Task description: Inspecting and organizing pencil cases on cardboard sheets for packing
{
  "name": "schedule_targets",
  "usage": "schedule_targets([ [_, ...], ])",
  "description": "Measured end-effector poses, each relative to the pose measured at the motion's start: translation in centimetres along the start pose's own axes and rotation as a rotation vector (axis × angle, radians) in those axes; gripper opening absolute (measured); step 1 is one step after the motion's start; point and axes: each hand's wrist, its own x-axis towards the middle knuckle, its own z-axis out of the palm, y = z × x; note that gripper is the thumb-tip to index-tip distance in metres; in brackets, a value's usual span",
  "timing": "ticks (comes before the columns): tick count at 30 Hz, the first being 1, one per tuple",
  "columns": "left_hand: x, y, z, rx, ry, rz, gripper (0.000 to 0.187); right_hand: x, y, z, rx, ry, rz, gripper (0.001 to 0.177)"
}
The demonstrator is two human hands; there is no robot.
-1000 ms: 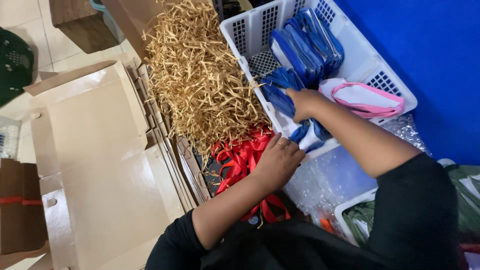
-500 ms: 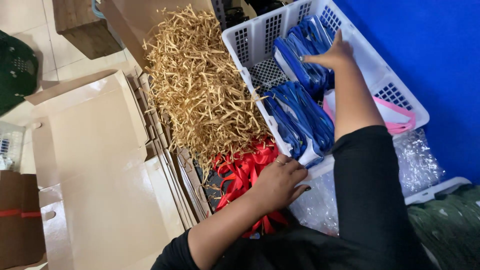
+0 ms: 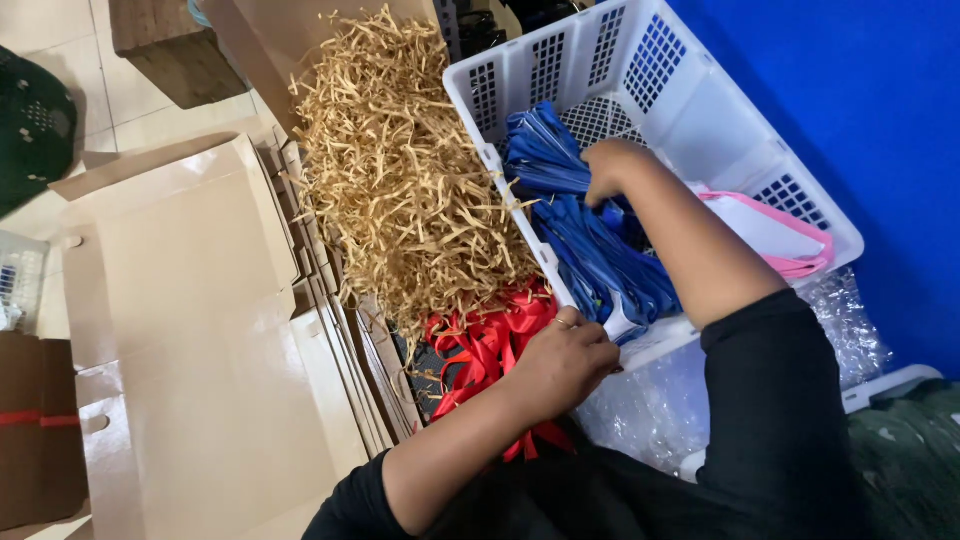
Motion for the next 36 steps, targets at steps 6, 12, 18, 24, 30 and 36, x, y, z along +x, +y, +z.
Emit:
schedule_targets([
  [6,-0.6,1.1,-0.2,0.083,0.054,-0.010,0.003,-3.4,2.6,-1.0,0.017,-0.197,0.230,0.088],
  [12,-0.9,2.9,-5.5,-0.143,-0.136,-0.090,0.033,-7.0,3.8,-1.5,0.015,-0.242,0.287,0.100],
  [18,-3.2,6.0,-12.8,-0.387,-0.195,-0.166,0.034,-19.7,-4.3,-5.1,0.267,0.470,-0.201,0.023],
  [24,-10.4,7.7,-19.3,-0.446,-0.164,-0.394,0.030,-18.9,-11.0,3.1,-0.052,0.045,0.075,0.024],
  [30,-19.0,11.0,-24.4,-0.406,0.063,-0.693,0.031,-16.7,-9.4,7.0,-0.140,0.046,0.172,0.035],
  [36,-24.8,14.7,-28.5,-0.332,0.155,-0.736,0.030,-18.3,-8.6,5.4,-0.006,0.109,0.087,0.036],
])
